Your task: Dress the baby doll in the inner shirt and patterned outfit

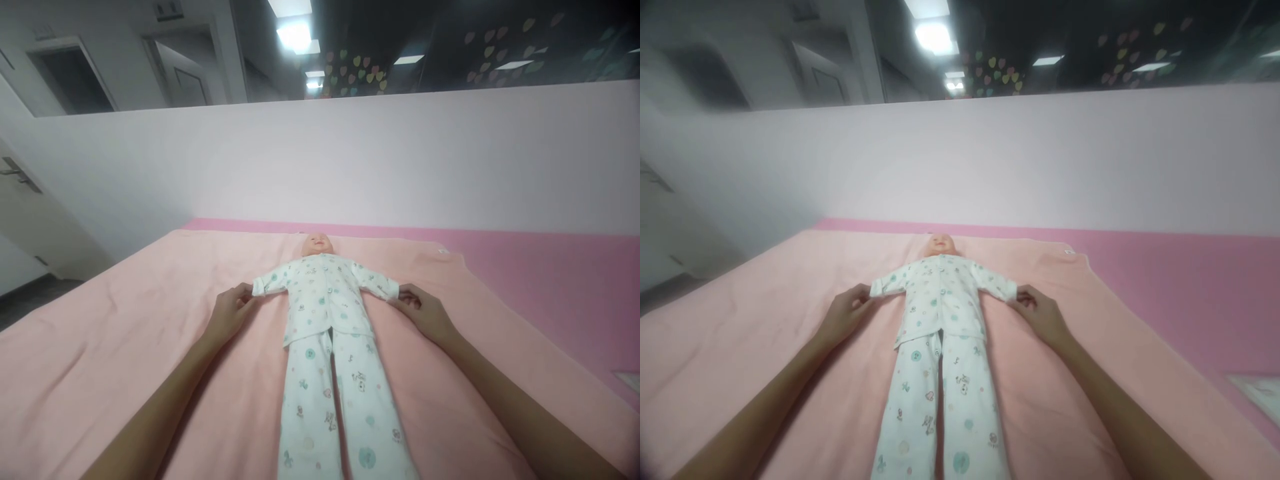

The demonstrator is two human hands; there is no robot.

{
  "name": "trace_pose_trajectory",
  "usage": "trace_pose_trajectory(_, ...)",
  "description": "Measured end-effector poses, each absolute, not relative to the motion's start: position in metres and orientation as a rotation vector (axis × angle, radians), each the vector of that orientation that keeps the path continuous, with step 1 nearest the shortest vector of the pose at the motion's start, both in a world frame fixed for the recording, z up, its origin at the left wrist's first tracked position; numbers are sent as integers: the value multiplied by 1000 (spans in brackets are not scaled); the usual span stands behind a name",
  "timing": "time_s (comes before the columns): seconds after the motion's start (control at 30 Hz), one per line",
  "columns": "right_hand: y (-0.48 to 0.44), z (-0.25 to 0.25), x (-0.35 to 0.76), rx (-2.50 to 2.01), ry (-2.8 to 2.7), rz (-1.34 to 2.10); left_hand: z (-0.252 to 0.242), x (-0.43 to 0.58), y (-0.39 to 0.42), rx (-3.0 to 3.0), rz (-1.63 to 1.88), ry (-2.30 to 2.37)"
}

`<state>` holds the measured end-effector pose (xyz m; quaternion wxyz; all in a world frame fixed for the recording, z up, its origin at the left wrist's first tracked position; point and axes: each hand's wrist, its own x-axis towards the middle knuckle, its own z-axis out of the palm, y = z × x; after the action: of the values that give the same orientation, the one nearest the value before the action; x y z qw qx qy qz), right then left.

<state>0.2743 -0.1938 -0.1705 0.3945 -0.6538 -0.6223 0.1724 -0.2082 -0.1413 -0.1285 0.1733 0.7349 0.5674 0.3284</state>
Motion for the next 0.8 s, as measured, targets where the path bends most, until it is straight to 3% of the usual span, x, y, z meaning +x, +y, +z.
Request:
trace_pose_trajectory(0.57,-177,-163,281,-1631,-1391,588,-122,-202,-141,1506,1157,1666)
trace_pose_trajectory(0.8,-153,-163,279,-1731,-1063,736,-118,-210,-111,1435,1023,1754)
